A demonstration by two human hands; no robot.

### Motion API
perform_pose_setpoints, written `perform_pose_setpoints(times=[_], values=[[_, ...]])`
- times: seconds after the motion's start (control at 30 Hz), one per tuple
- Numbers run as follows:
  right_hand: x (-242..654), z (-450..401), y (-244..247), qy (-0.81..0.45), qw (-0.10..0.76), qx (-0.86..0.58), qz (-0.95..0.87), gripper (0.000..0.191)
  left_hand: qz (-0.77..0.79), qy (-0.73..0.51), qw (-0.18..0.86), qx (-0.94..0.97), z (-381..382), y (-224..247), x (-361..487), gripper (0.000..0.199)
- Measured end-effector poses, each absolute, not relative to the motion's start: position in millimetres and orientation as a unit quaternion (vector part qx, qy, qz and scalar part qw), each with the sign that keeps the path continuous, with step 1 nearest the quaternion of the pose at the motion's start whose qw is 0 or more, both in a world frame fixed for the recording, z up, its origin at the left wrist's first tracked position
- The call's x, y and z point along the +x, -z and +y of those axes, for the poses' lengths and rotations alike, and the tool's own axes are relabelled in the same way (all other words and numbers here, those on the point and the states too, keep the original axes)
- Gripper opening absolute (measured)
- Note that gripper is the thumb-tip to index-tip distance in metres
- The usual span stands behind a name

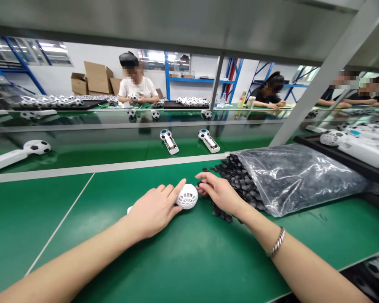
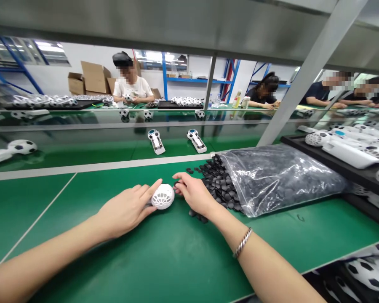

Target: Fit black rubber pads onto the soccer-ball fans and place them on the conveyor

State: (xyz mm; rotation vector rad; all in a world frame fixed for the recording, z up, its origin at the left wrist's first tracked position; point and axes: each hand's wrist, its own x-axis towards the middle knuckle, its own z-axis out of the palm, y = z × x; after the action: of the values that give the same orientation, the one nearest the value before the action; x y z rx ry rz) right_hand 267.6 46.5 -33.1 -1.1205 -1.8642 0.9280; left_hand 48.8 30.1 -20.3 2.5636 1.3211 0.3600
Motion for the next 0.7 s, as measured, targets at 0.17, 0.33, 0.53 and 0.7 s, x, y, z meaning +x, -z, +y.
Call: perform_pose_setpoints(times=[0.17,0.33,0.53,0.7], values=[[268.6,45.9,25.5,-0.332,0.422,-0.43,-0.726,0.011,0.485,-0.09,0.187,0.85,57.1,17.9,43.9,0.06],[262.5,40.1,26.5,-0.268,0.423,-0.412,-0.761,0.006,0.463,-0.138,0.113,0.868,60.2,17.5,48.5,0.053],[251.6,33.3,32.8,-0.227,0.376,-0.38,-0.814,0.004,0.464,-0.122,0.146,0.865,51.5,23.8,55.5,0.07],[248.4,31.2,35.7,-0.211,0.375,-0.391,-0.814,0.006,0.469,-0.125,0.157,0.86,55.2,24.5,55.7,0.074]])
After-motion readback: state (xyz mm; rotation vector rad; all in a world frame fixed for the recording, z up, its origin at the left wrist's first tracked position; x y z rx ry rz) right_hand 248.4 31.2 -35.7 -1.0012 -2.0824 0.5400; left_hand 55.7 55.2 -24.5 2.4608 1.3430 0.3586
